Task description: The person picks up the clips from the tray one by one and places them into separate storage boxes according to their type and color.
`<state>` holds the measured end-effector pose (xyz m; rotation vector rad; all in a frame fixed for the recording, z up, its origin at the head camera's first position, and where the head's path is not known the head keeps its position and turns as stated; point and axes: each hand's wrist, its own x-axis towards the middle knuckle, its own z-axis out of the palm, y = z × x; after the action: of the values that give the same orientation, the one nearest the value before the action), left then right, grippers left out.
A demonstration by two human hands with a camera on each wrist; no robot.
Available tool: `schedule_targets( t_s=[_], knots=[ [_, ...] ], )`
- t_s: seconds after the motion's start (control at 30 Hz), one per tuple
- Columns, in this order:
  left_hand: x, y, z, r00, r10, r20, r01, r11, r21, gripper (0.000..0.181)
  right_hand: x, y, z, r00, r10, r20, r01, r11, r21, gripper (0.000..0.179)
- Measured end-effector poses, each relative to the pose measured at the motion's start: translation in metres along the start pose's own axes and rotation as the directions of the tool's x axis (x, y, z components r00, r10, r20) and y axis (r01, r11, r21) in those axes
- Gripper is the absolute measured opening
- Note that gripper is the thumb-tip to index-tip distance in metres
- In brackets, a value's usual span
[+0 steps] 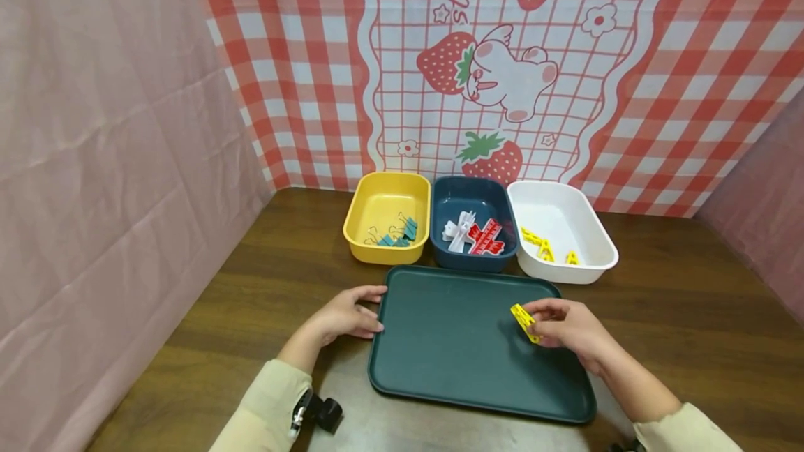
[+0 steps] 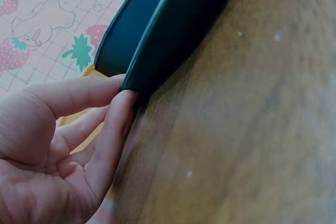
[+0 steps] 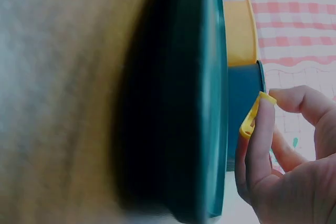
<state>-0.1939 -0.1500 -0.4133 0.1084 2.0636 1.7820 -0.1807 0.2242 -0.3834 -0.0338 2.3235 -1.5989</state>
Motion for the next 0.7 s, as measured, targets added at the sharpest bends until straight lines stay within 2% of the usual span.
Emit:
schedule_targets(
  t_s=[0.23, 0.7],
  knots=[
    [0.0, 0.001, -0.001, 1.0, -0.004, 0.001, 0.004, 1.0, 0.004, 0.065, 0.005, -0.008, -0.008, 0.995, -0.053, -0.084, 0.052, 0.998, -0.022, 0.043],
    [0.001, 0.0, 0.0, 1.0, -0.01, 0.002, 0.01, 1.0, -0.007, 0.065, 0.012, -0.016, -0.024, 0.97, -0.09, -0.225, 0.082, 0.996, -0.043, 0.051]
  ],
)
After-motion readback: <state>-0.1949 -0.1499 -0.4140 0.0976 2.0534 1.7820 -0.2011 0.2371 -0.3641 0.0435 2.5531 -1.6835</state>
